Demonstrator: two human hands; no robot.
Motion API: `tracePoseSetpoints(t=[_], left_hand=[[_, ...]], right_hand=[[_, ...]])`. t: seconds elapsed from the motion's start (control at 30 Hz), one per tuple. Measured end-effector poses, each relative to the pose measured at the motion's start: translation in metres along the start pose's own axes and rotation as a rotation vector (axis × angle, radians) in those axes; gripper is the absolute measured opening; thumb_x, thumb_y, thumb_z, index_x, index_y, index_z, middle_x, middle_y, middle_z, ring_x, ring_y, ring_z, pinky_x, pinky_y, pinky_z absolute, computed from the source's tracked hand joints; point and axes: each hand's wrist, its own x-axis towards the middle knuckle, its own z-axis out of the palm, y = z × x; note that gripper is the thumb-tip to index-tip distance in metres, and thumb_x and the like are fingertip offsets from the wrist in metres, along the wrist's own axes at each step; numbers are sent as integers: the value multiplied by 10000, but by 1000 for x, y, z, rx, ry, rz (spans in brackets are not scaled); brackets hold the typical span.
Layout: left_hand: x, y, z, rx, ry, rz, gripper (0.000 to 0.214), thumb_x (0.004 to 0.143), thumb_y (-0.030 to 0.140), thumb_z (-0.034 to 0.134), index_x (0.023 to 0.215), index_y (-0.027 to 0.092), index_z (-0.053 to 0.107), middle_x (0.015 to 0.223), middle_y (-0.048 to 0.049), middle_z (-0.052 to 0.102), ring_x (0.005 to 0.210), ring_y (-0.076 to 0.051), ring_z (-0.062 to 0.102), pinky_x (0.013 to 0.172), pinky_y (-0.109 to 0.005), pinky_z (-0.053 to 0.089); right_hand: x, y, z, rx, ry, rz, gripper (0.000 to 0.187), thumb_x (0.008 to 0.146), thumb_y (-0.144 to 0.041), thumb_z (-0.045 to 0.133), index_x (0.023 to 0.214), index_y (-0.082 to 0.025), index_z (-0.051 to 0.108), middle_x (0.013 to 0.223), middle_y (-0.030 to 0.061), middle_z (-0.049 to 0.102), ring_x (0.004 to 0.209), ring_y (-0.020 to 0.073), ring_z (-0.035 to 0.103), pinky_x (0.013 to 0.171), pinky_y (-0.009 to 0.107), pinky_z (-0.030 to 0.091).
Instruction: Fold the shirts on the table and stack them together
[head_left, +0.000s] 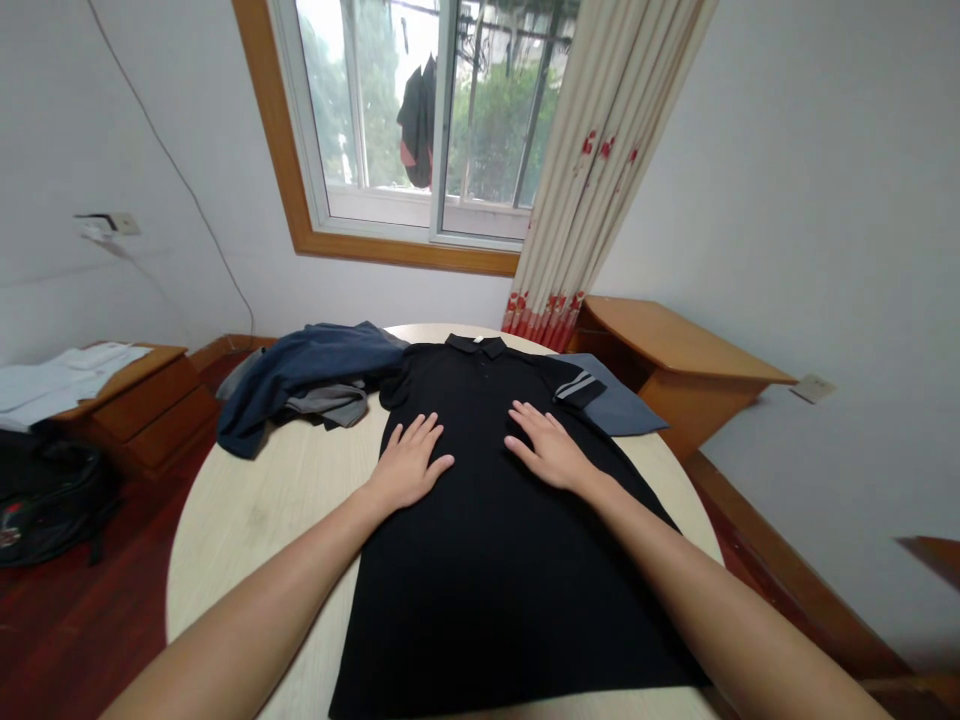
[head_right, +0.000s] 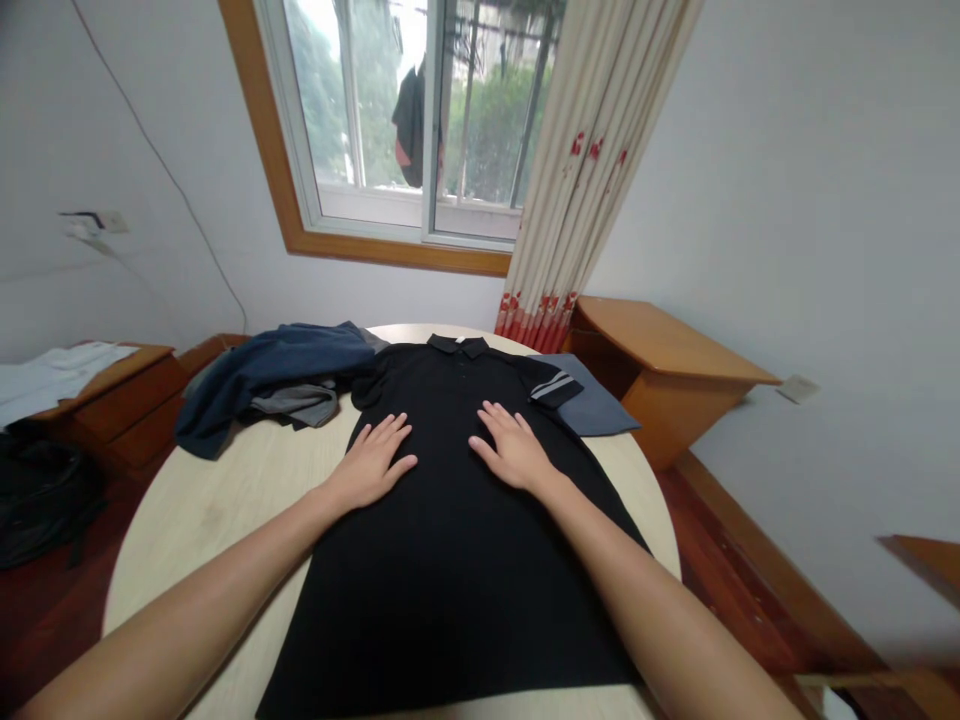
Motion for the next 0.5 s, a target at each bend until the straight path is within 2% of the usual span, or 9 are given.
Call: tracePoseSetpoints(t=[0.1, 0.2, 0.3, 0.43, 0.5], left_hand=[[1, -3, 5, 36, -62, -35, 683, 1003, 556, 343, 1541, 137, 343, 1641, -111, 219, 1529, -277, 152, 1223, -529, 175], [0, -2, 6, 63, -85, -49, 714, 996, 581, 335, 1554, 134, 323, 1637, -109, 222, 1528, -274, 151, 1227, -517, 168], [0, -1, 5, 76, -94, -49, 712, 1000, 580, 317, 1560, 142, 311, 1639, -92, 214, 1529, -272, 152, 1226, -530, 169], [2, -1, 5, 86, -99, -62, 701, 998, 582, 318, 1564, 168, 305, 1640, -76, 206, 1528, -280, 151, 1218, -574, 160], [2, 0, 5, 96, -99, -73, 696, 998, 584, 319, 1566, 182, 302, 1639, -67, 205, 1528, -283, 151, 1214, -589, 158]], right_hand=[[47, -24, 9, 11, -29, -14, 670, 1003, -559, 338, 1549, -171, 346, 1641, 105, 239, 1524, 261, 187, 1223, 513, 161], [79, -28, 25, 22, -84, -1, 679, 1004, -571, 335, 1562, -185, 319, 1647, 98, 221, 1526, 255, 181, 1222, 505, 156], [94, -9, 37, 16, -124, 27, 685, 1005, -597, 306, 1564, -201, 315, 1650, 89, 217, 1530, 251, 160, 1222, 501, 143], [96, 25, 42, -11, -83, 103, 697, 1008, -618, 255, 1575, -214, 289, 1657, 79, 196, 1533, 238, 148, 1226, 474, 127], [95, 33, 42, -14, -66, 127, 707, 1008, -618, 244, 1583, -207, 264, 1654, 81, 207, 1531, 232, 156, 1226, 469, 125]])
